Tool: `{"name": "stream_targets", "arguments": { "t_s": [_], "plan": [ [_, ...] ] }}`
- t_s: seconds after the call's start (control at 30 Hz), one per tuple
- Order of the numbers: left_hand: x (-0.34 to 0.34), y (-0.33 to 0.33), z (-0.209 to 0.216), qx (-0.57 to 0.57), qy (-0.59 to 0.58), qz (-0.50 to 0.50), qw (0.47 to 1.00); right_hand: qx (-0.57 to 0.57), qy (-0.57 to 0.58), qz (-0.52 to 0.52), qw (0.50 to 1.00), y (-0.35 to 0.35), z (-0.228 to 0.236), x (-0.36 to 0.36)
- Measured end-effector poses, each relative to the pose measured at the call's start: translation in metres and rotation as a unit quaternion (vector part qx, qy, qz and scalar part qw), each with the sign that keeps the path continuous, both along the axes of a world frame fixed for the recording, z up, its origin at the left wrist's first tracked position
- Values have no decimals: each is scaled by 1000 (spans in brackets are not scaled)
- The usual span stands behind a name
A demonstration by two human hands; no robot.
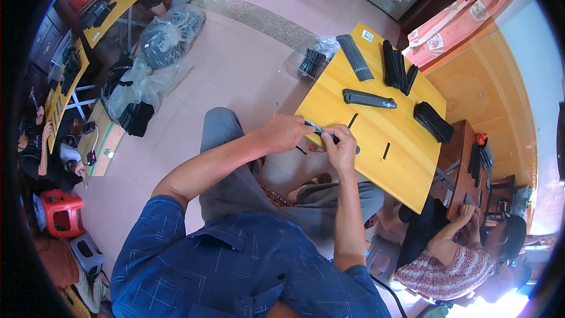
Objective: Assembling plastic buckles and adjustment sliders onto black fabric straps for soft goods.
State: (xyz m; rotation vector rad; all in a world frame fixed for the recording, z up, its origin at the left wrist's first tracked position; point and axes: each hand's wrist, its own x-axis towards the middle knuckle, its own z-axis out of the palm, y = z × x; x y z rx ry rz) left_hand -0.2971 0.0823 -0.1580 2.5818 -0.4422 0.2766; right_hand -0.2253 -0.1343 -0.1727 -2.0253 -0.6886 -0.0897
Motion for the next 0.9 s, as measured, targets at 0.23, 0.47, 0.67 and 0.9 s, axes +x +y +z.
{"name": "stream_targets", "arguments": {
  "t_s": [0.23, 0.47, 0.67, 0.9],
  "plan": [
    [-1, 0, 0, -4, -1, -3, 1000, -17, -2, -10, 1000, 0, 0, 1],
    [-1, 1, 3, 1, -11, -11, 1000, -19, -4, -17, 1000, 0, -2, 2],
    [-3, -1, 2, 0, -13, 1, 1000, -15, 10, -19, 1000, 2, 2, 0],
    [-2, -1, 2, -20, -3, 7, 1000, -12, 4, -12, 1000, 1, 0, 1]
  ]
}}
